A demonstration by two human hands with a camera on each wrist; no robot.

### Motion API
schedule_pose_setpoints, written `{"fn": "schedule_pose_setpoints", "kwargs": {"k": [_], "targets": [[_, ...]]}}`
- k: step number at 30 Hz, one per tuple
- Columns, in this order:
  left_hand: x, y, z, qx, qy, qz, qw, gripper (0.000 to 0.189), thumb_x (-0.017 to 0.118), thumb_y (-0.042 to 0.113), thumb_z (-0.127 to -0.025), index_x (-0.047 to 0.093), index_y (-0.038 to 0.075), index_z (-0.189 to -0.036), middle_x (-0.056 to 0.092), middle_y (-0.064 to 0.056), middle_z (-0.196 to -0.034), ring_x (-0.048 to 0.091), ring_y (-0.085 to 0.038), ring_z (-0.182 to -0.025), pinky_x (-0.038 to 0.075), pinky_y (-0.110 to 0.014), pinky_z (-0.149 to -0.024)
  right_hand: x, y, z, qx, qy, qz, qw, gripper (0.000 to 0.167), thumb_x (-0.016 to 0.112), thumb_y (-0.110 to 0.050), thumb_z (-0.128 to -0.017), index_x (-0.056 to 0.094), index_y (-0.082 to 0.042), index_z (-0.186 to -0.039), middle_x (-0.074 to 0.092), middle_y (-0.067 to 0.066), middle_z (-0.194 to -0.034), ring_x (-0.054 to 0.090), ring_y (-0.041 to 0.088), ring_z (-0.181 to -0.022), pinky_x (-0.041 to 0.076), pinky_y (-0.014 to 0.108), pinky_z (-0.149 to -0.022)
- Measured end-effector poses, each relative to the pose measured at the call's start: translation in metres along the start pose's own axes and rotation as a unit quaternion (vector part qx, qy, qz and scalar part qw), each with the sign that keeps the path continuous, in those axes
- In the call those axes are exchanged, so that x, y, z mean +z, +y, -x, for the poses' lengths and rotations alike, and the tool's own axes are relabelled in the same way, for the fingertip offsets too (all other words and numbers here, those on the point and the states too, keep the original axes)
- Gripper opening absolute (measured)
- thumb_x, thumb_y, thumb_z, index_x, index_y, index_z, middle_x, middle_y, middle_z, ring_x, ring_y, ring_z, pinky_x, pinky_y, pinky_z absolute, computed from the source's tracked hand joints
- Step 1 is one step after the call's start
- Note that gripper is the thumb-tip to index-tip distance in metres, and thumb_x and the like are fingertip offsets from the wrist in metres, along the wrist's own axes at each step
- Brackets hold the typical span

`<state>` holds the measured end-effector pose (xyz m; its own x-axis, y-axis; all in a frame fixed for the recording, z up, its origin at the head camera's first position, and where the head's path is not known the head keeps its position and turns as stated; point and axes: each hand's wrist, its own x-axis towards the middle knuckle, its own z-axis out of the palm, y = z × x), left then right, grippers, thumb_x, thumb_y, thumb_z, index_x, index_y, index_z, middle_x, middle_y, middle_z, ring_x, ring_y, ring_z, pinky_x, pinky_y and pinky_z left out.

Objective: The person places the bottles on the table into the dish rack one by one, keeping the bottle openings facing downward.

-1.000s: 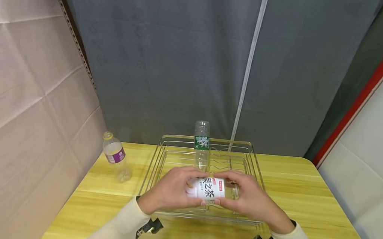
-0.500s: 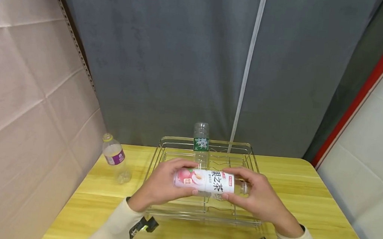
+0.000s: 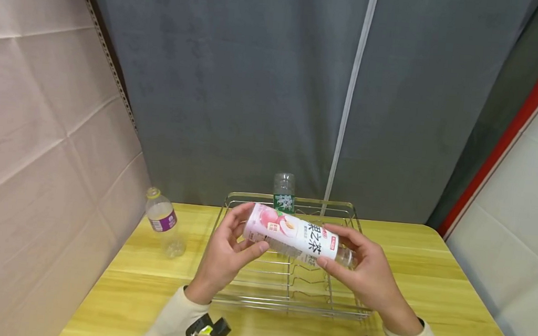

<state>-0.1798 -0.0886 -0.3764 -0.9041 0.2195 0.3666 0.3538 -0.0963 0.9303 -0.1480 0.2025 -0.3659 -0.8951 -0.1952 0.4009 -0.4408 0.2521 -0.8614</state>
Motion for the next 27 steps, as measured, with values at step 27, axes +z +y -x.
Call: {"fn": "schedule_pose_setpoints", "kwargs": {"k": [27], "targets": [[0.027,-0.011,-0.001,-0.037,0.096,0.315,0.9434,0.067,0.065,-0.006,-0.098,0.038,0.018,-0.154,0.057,-0.004,-0.142,0.069,-0.021,-0.117,0.064,-0.044,-0.095,0.039,0.018,0.006,0.015,0.062,-0.106,0.9923,0.051,0.08,0.007,-0.087,0.062,0.003,-0.135,0.07,-0.001,-0.127,0.071,0.013,-0.107,0.067,0.034,-0.081]]}}
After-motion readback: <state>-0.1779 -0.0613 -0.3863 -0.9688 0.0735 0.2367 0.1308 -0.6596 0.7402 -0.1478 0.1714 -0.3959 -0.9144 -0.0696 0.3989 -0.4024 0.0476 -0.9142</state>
